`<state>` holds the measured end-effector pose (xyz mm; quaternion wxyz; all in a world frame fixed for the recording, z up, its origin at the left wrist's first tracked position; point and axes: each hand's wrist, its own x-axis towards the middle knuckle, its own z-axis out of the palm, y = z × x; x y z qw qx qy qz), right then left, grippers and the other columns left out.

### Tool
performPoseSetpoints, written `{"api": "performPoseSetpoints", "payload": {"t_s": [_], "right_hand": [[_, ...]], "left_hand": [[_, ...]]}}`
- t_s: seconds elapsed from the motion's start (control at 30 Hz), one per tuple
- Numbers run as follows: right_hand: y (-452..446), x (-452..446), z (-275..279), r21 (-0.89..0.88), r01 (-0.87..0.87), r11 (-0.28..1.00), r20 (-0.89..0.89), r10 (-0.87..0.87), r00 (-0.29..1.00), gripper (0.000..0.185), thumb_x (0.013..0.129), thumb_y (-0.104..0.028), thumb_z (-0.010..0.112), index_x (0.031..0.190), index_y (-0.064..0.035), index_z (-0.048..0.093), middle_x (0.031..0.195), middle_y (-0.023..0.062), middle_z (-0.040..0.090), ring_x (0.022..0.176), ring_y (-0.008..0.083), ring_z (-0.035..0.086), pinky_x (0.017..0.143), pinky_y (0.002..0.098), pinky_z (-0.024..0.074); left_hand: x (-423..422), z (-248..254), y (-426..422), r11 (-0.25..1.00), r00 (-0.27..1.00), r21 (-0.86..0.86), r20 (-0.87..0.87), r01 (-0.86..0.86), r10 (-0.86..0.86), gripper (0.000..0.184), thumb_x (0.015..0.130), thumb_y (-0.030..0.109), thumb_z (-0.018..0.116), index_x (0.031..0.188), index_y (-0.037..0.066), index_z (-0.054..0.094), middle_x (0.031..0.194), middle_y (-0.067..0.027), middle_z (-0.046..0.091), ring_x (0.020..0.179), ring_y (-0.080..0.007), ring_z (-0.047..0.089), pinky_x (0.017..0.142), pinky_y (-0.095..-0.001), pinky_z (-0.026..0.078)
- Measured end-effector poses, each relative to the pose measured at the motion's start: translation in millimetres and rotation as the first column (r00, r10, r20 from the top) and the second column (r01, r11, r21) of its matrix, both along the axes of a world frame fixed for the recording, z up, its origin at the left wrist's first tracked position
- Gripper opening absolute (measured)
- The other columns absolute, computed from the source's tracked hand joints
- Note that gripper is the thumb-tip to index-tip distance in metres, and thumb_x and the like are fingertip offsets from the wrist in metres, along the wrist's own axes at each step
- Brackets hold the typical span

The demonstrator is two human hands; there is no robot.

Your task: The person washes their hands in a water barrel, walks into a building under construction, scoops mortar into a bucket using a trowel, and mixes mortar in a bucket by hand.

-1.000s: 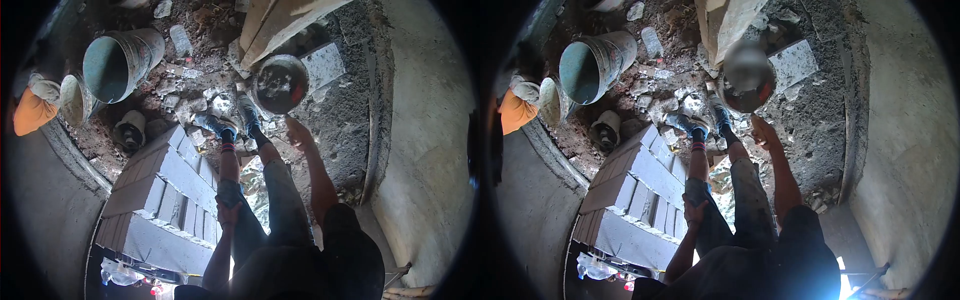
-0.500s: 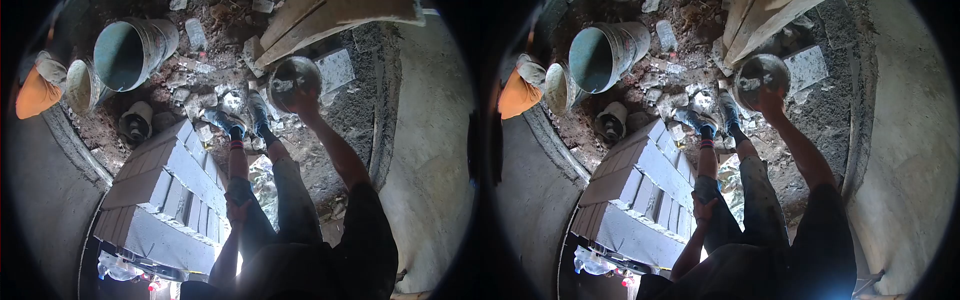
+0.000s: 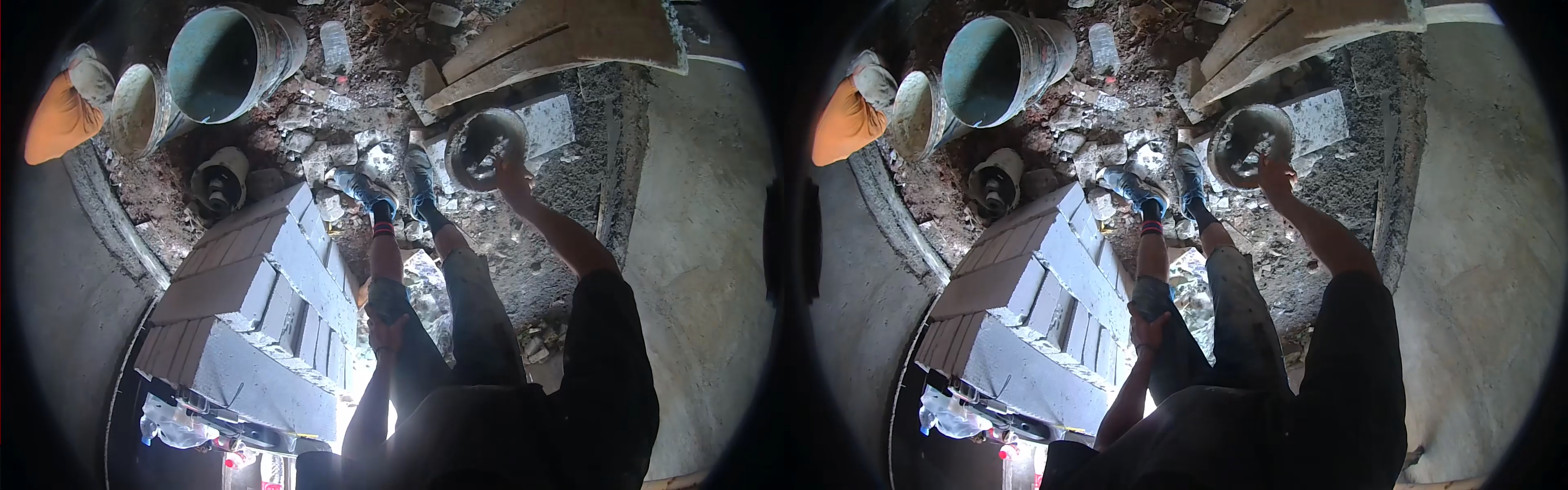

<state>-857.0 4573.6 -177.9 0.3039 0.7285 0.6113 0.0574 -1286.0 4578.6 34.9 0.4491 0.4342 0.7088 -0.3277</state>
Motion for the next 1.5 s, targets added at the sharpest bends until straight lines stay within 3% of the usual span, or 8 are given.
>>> {"api": "performPoseSetpoints", "payload": {"t_s": [0.33,0.53,0.93,1.0,1.03,1.17,1.33,1.5], "right_hand": [[91.9,8.9,137.7,-0.09,0.292,0.952,-0.662,-0.276,0.697,0.016,0.087,-0.015,0.048,0.096,-0.0054,0.058,0.064,0.01,0.061,0.056,0.0251,0.063,0.044,0.0382,0.0485],[97.7,5.4,87.8,-0.076,0.054,0.996,-0.52,-0.086,0.85,0.031,0.094,-0.026,0.042,0.117,-0.009,0.053,0.103,0.0273,0.058,0.083,0.0367,0.062,0.062,0.0477,0.0514],[65.7,-1.7,-7.7,-0.215,0.258,0.942,-0.423,-0.328,0.845,0.033,0.092,-0.026,0.038,0.101,-0.0074,0.063,0.071,0.0148,0.063,0.063,0.0329,0.062,0.038,0.0565,0.0406],[90.6,-26.5,0.6,-0.498,0.512,0.7,-0.064,-0.619,0.783,0.035,0.088,-0.026,0.045,0.114,-0.0077,0.058,0.073,0.0151,0.061,0.058,0.0328,0.06,0.036,0.056,0.039],[57.0,-31.0,-8.8,-0.372,0.122,0.92,-0.079,-0.162,0.984,0.046,0.084,-0.028,0.05,0.127,-0.0102,0.049,0.076,0.0164,0.06,0.055,0.0344,0.058,0.036,0.0539,0.0401],[45.5,-17.9,11.8,-0.399,-0.012,0.917,-0.026,0.002,1.0,0.056,0.083,-0.03,0.053,0.135,-0.0138,0.04,0.075,0.0186,0.059,0.055,0.0345,0.057,0.035,0.0525,0.0408],[37.3,0.9,47.4,-0.415,0.301,0.858,-0.182,-0.403,0.897,0.054,0.08,-0.027,0.056,0.13,-0.0098,0.045,0.074,0.02,0.061,0.057,0.0349,0.059,0.034,0.0505,0.0415],[30.8,18.7,110.4,-0.252,0.066,0.966,-0.463,-0.18,0.868,0.033,0.081,-0.015,0.054,0.111,-0.0009,0.054,0.067,0.0147,0.059,0.056,0.028,0.062,0.041,0.0429,0.0488]], "left_hand": [[4.1,-0.2,-3.8,0.997,0.997,0.059,0.062,-0.051,0.048,0.113,0.062,0.051,0.074,0.143,0.007,0.01,0.126,-0.0303,0.044,0.113,-0.0436,0.048,0.093,-0.0452,0.041],[5.5,1.9,-1.6,0.996,0.997,0.058,0.038,-0.071,0.068,0.112,0.06,0.043,0.077,0.144,0.009,0.01,0.128,-0.03,0.043,0.116,-0.0437,0.046,0.097,-0.0443,0.038],[4.0,3.8,-2.7,0.999,1.0,0.053,-0.001,0.006,-0.006,0.115,0.061,0.048,0.075,0.145,0.012,0.005,0.127,-0.0306,0.044,0.113,-0.0442,0.048,0.096,-0.0443,0.039],[14.9,8.6,10.4,0.997,0.999,0.058,0.015,-0.048,0.047,0.109,0.062,0.044,0.075,0.143,0.01,0.01,0.128,-0.029,0.044,0.115,-0.0435,0.047,0.097,-0.0445,0.038],[16.4,15.4,12.9,0.995,0.996,0.033,0.023,-0.09,0.089,0.104,0.064,0.041,0.075,0.142,0.008,0.015,0.128,-0.0275,0.043,0.116,-0.0428,0.045,0.097,-0.0447,0.037],[18.1,12.1,8.4,0.997,0.999,0.072,-0.044,0.009,-0.006,0.107,0.063,0.041,0.076,0.142,0.007,0.013,0.129,-0.0277,0.043,0.116,-0.0426,0.046,0.096,-0.045,0.039],[13.7,5.4,4.3,0.997,1.0,0.075,0.01,-0.026,0.025,0.112,0.063,0.044,0.075,0.144,0.009,0.007,0.128,-0.03,0.043,0.113,-0.0444,0.048,0.094,-0.0463,0.04],[12.3,2.6,-2.6,0.997,1.0,0.077,-0.006,0.003,-0.002,0.114,0.063,0.049,0.075,0.144,0.009,0.006,0.126,-0.0319,0.044,0.111,-0.0455,0.049,0.092,-0.0474,0.041]]}}
